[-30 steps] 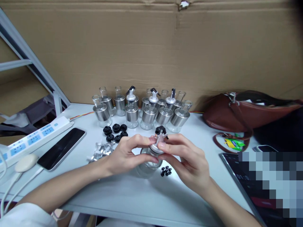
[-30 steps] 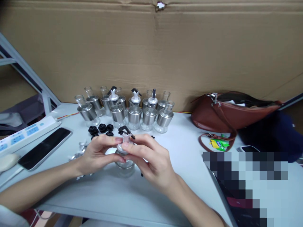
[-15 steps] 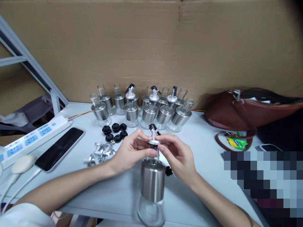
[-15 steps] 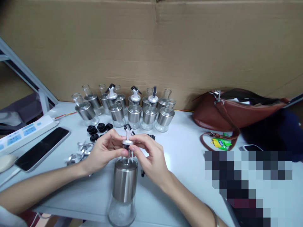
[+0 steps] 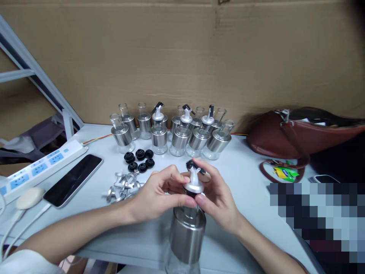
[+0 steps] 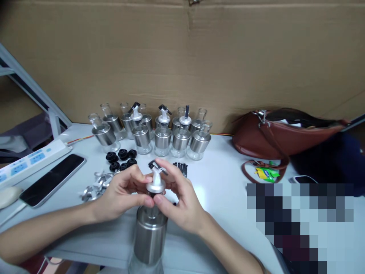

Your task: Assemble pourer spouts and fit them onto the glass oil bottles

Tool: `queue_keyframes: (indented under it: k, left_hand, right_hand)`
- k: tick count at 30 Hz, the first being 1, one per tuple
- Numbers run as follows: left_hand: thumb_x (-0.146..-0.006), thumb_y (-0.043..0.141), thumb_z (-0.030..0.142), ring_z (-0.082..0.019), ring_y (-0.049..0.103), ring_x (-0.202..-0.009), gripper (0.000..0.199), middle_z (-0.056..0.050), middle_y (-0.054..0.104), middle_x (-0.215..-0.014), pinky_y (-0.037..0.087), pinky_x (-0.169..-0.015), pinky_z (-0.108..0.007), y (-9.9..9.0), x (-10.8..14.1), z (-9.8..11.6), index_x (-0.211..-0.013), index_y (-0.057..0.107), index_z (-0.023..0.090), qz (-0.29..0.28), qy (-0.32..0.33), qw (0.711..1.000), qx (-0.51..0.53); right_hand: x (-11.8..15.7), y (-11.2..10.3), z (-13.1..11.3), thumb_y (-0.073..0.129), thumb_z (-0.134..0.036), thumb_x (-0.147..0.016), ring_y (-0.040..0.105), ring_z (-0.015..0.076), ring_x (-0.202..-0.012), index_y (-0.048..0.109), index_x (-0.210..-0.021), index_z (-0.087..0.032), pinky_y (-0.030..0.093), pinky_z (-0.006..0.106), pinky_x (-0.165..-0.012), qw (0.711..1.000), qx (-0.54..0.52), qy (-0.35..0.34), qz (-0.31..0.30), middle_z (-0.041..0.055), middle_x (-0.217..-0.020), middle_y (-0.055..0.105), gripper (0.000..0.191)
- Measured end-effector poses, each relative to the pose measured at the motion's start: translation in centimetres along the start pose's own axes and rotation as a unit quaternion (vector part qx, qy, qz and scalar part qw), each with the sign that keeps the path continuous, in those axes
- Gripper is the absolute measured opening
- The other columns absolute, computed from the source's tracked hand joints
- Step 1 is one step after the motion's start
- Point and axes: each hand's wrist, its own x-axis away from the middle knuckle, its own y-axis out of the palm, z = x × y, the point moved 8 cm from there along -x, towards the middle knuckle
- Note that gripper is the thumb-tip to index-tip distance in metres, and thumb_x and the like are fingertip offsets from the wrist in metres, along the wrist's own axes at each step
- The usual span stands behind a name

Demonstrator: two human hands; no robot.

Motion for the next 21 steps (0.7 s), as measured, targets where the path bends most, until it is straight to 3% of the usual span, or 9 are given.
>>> queue_keyframes:
  k: [3,6,9,12,15,18,21]
  left_hand:
    - [-0.066,0.073,0.001,-0.006,0.066,-0.064,0.029,0.006,0.065,-0.073,0.053,-0.062,-0.016,0.3,0.2,0.6,-0.075,0.051,0.018,-0.002,0.019,1.000,-0.020]
    - [-0.063,0.075,-0.003,-0.010,0.072,-0.070,0.033,0.005,0.069,-0.079,0.058,-0.068,-0.019,0.4,0.1,2.3,-0.078,0.055,0.019,-0.009,0.061,0.996,-0.064]
    - [-0.064,0.079,0.002,-0.016,0.075,-0.073,0.034,0.006,0.073,-0.080,0.062,-0.067,-0.022,-0.4,0.1,5.7,-0.083,0.058,0.022,0.013,0.149,0.978,-0.144]
    - [-0.069,0.081,0.013,-0.021,0.075,-0.075,0.034,0.007,0.076,-0.083,0.066,-0.065,-0.032,-2.6,0.5,10.1,-0.090,0.058,0.027,0.098,0.257,0.936,-0.220]
    - [-0.071,0.079,0.010,-0.020,0.074,-0.086,0.036,0.008,0.075,-0.090,0.065,-0.078,-0.038,-5.2,1.2,13.8,-0.094,0.057,0.027,0.195,0.357,0.871,-0.276]
    - [-0.071,0.079,0.009,-0.017,0.073,-0.087,0.035,0.010,0.073,-0.086,0.063,-0.084,-0.039,-7.4,1.2,15.4,-0.091,0.055,0.026,0.251,0.415,0.811,-0.327]
    - [-0.069,0.081,0.013,-0.015,0.074,-0.083,0.036,0.009,0.073,-0.084,0.063,-0.080,-0.035,-9.8,0.3,15.2,-0.086,0.051,0.024,0.279,0.434,0.787,-0.338]
  right_hand:
    - [0.1,-0.1,-0.7,0.062,-0.036,-0.088,0.066,0.0150,-0.077,0.043,-0.136,-0.045,0.057,0.030,-0.073,0.999,0.038,-0.024,-0.003,0.0001,-0.100,0.069,0.052]
    - [0.3,-0.4,-1.3,0.062,-0.039,-0.088,0.067,0.0180,-0.092,0.040,-0.139,-0.042,0.056,0.034,-0.083,0.997,0.050,-0.055,0.005,0.0018,-0.108,0.068,0.056]
    - [0.2,-1.1,-1.2,0.061,-0.041,-0.089,0.065,0.0199,-0.104,0.036,-0.141,-0.040,0.055,0.036,-0.088,0.997,0.009,-0.066,0.042,0.0037,-0.120,0.065,0.058]
    - [-0.1,-2.6,-0.7,0.055,-0.036,-0.094,0.069,0.0169,-0.095,0.041,-0.135,-0.038,0.057,0.033,-0.080,0.992,-0.026,-0.063,0.110,0.0023,-0.116,0.067,0.043]
    - [-0.2,-4.3,-0.5,0.052,-0.033,-0.096,0.070,0.0149,-0.085,0.048,-0.126,-0.032,0.057,0.031,-0.074,0.980,-0.034,-0.066,0.186,0.0013,-0.104,0.070,0.030]
    - [-0.2,-5.3,-0.6,0.052,-0.032,-0.096,0.069,0.0142,-0.079,0.051,-0.120,-0.029,0.057,0.031,-0.071,0.971,-0.035,-0.076,0.226,0.0010,-0.098,0.070,0.024]
    - [-0.1,-5.6,-0.7,0.054,-0.030,-0.095,0.069,0.0136,-0.076,0.053,-0.116,-0.027,0.057,0.031,-0.070,0.967,-0.033,-0.082,0.238,0.0003,-0.095,0.070,0.022]
